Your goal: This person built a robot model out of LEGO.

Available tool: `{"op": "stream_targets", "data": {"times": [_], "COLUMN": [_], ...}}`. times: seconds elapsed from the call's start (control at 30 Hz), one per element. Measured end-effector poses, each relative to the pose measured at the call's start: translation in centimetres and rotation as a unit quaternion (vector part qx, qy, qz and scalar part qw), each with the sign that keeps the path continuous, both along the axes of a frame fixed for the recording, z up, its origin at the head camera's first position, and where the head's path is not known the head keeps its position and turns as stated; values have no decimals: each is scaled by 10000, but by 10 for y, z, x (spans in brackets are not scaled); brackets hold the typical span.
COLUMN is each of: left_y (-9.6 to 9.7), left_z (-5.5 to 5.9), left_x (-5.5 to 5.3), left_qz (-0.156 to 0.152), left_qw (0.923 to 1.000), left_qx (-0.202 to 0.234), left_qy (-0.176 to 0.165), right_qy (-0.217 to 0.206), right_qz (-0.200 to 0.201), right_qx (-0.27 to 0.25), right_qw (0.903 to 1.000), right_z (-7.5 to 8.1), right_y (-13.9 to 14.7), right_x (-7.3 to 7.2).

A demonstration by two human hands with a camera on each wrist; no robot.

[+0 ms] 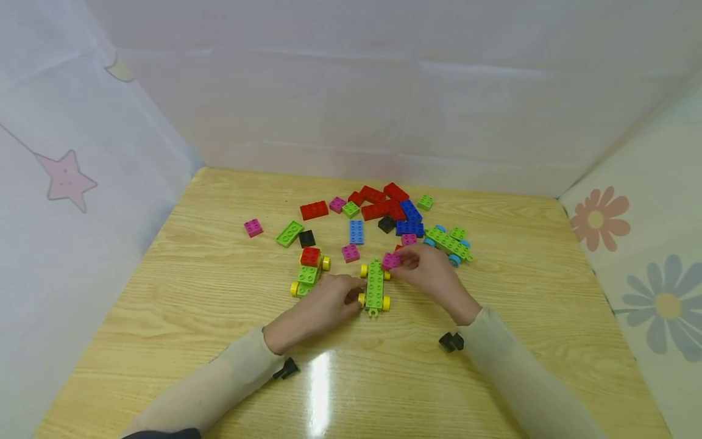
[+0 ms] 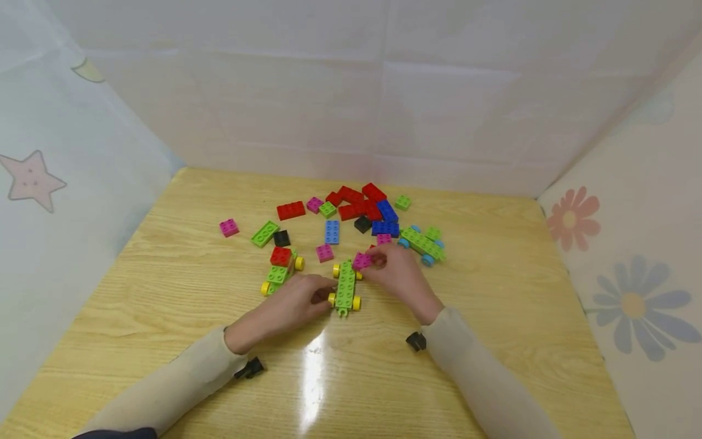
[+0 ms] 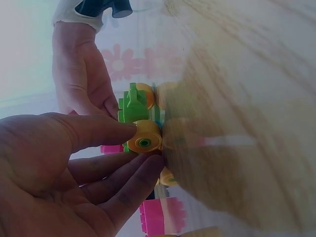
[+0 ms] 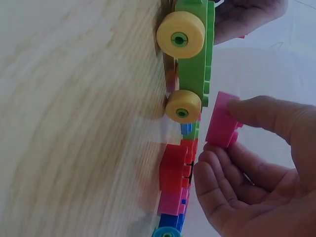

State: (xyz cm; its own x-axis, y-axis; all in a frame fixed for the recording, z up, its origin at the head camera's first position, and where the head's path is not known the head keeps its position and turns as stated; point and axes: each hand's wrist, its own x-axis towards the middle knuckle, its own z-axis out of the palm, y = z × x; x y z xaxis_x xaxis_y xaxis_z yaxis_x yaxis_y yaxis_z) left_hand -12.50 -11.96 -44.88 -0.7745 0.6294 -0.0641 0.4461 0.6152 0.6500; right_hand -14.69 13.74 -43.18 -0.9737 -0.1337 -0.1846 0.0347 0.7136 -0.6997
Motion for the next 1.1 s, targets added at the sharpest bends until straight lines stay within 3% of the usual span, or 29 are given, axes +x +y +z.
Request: {"op": "stream_targets", "data": {"times": [0.4, 0.6, 0.77, 0.97, 1.1], "left_y": [0, 0, 3, 8, 12], "left_z": [-1, 2, 2, -10, -7], "left_x": [0, -2, -11, -25, -28], "left_qz": [-40, 416, 817, 838, 815], "left_qw": [10000, 9989, 9958, 9952, 9954], "left_qx": [49, 214, 421, 474, 465], "left_qy": [7, -96, -46, 168, 191], "right_qy": [-7, -17, 46, 172, 186], "right_qz": [539, 655, 688, 815, 870], "right_qx": [-201, -207, -264, -339, -470], "right_qw": [9983, 9976, 9973, 9959, 9949], "right_z": [-4, -6, -7, -9, -11], "right_y": [-14, -12, -10, -10, -10], "right_x": [4, 7, 6, 5, 6]}}
